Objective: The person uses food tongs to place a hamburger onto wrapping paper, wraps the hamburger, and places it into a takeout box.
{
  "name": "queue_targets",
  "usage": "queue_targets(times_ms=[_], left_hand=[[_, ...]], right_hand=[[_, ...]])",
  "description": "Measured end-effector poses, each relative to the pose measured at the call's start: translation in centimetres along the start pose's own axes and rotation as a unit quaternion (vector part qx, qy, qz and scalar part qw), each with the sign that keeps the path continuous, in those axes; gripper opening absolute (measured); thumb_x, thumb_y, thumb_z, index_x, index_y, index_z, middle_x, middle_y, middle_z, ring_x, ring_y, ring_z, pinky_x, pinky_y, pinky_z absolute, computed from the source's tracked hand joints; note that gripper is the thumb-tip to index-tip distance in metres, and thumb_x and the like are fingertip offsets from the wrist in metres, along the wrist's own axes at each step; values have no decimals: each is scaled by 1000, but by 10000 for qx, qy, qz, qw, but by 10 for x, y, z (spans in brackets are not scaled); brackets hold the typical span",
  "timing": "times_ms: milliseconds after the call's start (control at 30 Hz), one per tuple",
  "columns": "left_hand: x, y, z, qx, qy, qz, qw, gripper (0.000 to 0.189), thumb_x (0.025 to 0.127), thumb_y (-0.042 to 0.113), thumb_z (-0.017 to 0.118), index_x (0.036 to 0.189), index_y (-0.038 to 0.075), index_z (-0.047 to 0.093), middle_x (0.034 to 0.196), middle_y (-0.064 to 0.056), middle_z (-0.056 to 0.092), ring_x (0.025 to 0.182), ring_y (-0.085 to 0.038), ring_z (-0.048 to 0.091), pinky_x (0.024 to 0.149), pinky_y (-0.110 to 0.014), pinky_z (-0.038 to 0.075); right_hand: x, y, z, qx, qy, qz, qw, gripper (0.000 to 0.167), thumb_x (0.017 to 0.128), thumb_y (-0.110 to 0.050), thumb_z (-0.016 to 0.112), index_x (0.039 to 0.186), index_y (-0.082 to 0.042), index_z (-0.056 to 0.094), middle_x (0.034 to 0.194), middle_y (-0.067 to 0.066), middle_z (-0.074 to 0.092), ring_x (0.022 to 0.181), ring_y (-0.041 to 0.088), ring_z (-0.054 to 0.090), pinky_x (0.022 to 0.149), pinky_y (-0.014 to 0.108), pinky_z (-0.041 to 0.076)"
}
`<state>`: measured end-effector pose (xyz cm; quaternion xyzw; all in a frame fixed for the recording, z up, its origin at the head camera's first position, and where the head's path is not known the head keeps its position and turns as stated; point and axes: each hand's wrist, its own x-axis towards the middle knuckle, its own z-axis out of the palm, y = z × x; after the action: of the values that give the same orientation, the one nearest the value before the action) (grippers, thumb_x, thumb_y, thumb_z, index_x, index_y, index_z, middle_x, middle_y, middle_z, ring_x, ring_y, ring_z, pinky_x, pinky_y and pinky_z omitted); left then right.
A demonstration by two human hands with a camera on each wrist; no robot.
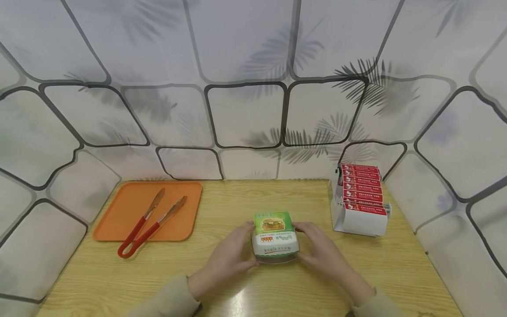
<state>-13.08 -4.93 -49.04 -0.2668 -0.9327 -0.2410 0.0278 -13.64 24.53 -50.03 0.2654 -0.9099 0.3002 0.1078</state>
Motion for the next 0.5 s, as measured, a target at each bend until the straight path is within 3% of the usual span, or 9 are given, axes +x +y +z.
queue_targets(times_ms=[100,333,433,500], left_hand=[[2,1,0,426,9,235,9988,107,77,42,96,159,0,41,163,-20,47,152,-34,48,125,-47,45],[8,4,3,805,-137,878,9928,112,82,47,91,165,3,32,171,-16,37,159,-31,38,129,-44,40],[9,5,4,1030,-115,1173,9877,107,86,49,88,165,3,33,170,-18,38,158,-32,40,129,-43,39],[9,5,5,1176,-72,1296,9845,102,88,50,85,164,3,35,169,-19,39,157,-32,42,129,-42,40]], right_hand=[[-1,-1,0,-147,-12,-95,9998,89,72,2,94,151,-9,55,141,7,65,127,29,64,104,53,59],[-3,0,1,-299,-14,-321,9990,87,72,2,93,150,-13,57,147,14,58,131,34,61,98,54,63],[-3,1,2,-379,-7,-435,9983,88,72,1,93,150,-13,57,152,16,56,134,35,58,106,35,60],[-3,2,2,-418,25,-572,9975,88,71,0,94,150,-12,57,155,15,55,136,34,57,116,18,48]])
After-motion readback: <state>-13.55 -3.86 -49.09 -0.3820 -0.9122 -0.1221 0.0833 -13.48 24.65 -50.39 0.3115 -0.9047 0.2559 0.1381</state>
